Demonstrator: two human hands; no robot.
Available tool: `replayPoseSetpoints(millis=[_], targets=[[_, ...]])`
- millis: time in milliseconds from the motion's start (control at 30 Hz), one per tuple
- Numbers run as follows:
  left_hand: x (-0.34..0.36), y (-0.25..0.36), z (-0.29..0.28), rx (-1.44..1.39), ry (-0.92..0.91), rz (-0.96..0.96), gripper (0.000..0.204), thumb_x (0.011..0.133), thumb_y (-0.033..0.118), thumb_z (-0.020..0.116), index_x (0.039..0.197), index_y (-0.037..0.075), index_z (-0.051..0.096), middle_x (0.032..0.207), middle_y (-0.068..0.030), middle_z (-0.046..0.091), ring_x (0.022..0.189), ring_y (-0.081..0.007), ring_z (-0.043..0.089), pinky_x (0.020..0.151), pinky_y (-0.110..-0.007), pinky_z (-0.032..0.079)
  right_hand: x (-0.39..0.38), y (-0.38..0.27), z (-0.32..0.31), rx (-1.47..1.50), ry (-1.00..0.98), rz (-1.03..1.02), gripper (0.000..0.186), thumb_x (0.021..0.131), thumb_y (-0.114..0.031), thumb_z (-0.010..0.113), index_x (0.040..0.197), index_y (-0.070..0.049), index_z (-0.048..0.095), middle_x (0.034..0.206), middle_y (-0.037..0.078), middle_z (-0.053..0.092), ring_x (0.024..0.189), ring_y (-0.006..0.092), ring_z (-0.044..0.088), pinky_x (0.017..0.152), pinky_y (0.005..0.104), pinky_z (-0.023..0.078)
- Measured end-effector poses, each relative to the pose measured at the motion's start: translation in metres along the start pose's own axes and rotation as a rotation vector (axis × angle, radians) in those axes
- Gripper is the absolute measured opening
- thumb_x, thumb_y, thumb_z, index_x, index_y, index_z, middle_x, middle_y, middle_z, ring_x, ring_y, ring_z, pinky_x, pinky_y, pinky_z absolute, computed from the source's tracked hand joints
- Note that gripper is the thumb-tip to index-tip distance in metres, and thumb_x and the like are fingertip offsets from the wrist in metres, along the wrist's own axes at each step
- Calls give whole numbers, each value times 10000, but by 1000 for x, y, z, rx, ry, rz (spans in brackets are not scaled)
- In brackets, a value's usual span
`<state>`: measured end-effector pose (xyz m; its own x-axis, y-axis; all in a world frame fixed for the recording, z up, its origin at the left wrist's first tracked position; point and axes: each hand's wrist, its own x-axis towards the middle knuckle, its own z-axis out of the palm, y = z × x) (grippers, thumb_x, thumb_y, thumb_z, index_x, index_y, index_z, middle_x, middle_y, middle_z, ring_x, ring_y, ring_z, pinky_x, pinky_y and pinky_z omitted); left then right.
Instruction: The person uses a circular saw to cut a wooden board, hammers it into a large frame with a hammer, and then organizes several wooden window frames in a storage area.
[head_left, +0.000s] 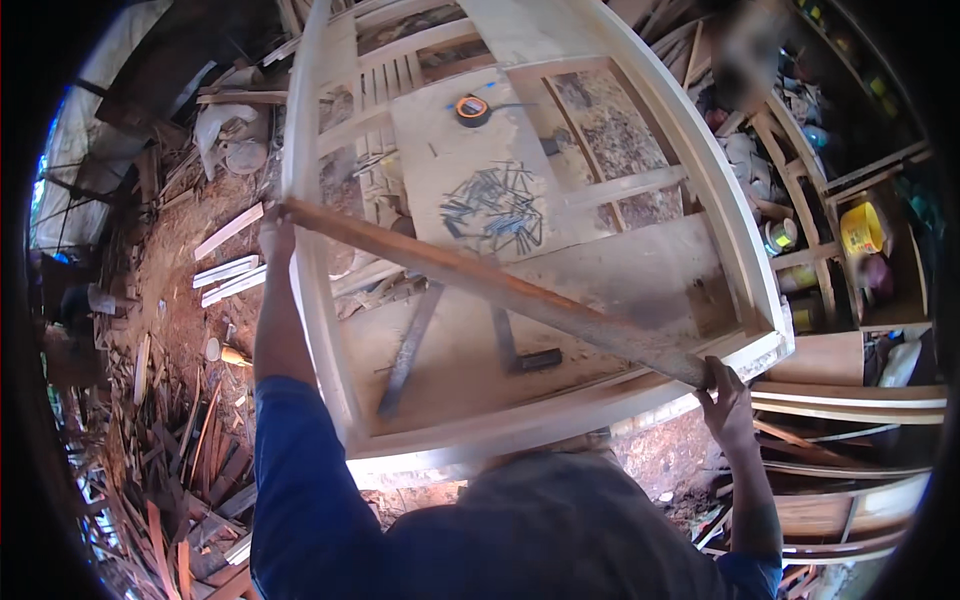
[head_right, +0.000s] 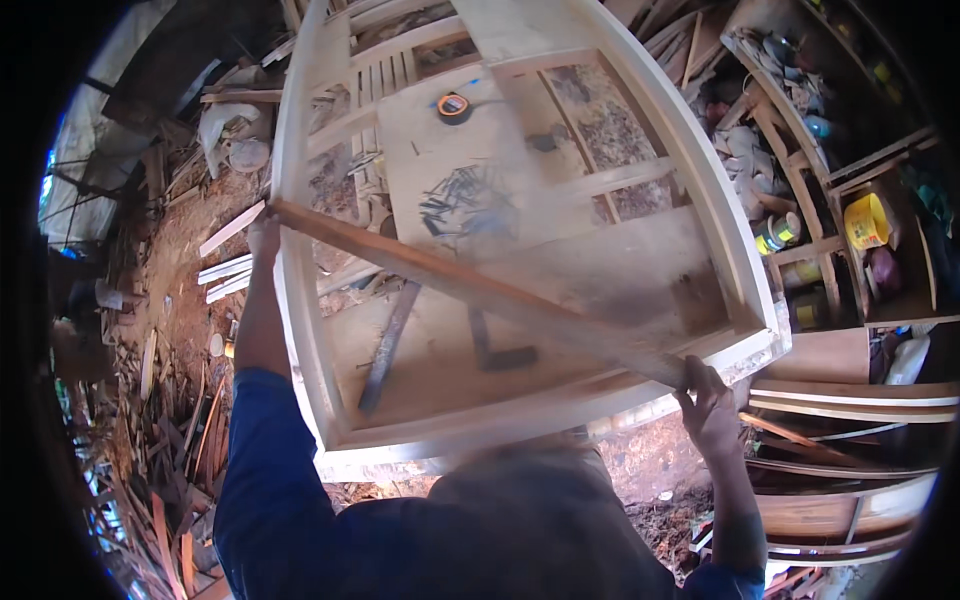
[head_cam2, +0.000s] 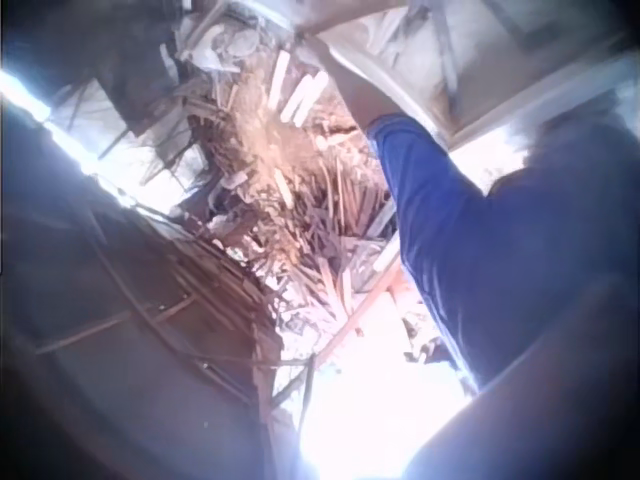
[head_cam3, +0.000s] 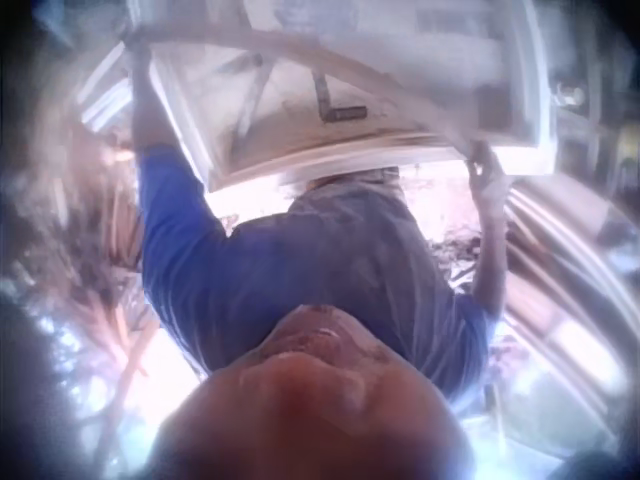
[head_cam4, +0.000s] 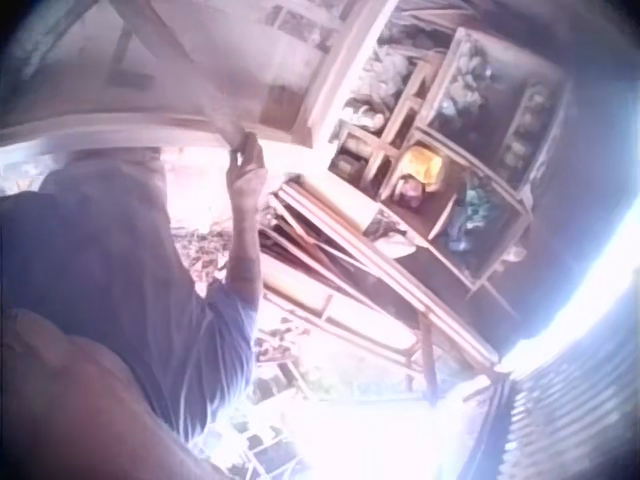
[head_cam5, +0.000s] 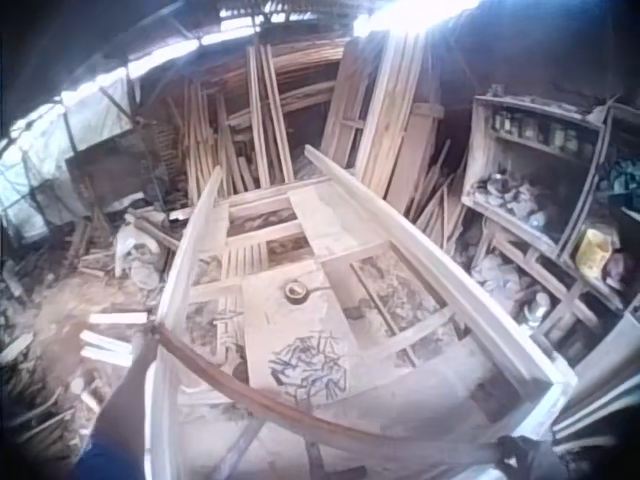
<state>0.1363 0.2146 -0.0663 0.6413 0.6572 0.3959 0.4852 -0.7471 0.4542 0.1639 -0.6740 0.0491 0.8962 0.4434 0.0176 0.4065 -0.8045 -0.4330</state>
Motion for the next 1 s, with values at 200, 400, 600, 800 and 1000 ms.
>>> replayPoseSetpoints(millis=[200, 400, 600, 800, 1000], targets=[[4, 42, -1, 177, -154, -9, 479, 852, 240, 639, 1278, 24, 665, 1179, -248, 697, 1135, -406, 654, 984, -477, 501, 1, 0, -5, -2, -16, 13, 331, 859, 6, 675, 1171, 10, 563, 920, 209, 652, 828, 401, 659, 730, 462, 530], [-6, 61, -2, 123, -201, 24, 495, 884, 231, 626, 1320, -3, 621, 1191, -252, 691, 1148, -408, 649, 997, -470, 494, 10, 6, -11, -69, -102, -8, 297, 888, -72, 695, 1126, -13, 527, 904, 206, 638, 842, 434, 643, 743, 511, 511], [-29, 42, -48, 73, -110, -30, 545, 947, 253, 630, 1410, -18, 537, 1321, -253, 628, 1225, -413, 597, 1030, -460, 473, 90, -11, -39, -285, -321, -235, 667, 810, -326, 820, 1349, -67, 524, 990, 186, 655, 931, 396, 657, 833, 512, 502], [-155, 205, -77, -197, 73, 55, 407, 999, 141, 629, 1374, 6, 543, 1279, -195, 639, 1064, -301, 660, 896, -405, 529, 282, -27, 140, 51, -118, -501, 322, 912, -251, 706, 1153, -40, 673, 1125, 196, 659, 1087, 399, 620, 925, 486, 504], [-323, 342, -174, -423, -340, -181, 216, 973, 75, 609, 1150, -25, 681, 1164, -186, 694, 1104, -313, 662, 971, -400, 500, 341, -105, 233, -178, -79, -668, 284, 899, -139, 637, 1162, -33, 629, 1134, 172, 638, 1119, 351, 629, 933, 476, 522]])
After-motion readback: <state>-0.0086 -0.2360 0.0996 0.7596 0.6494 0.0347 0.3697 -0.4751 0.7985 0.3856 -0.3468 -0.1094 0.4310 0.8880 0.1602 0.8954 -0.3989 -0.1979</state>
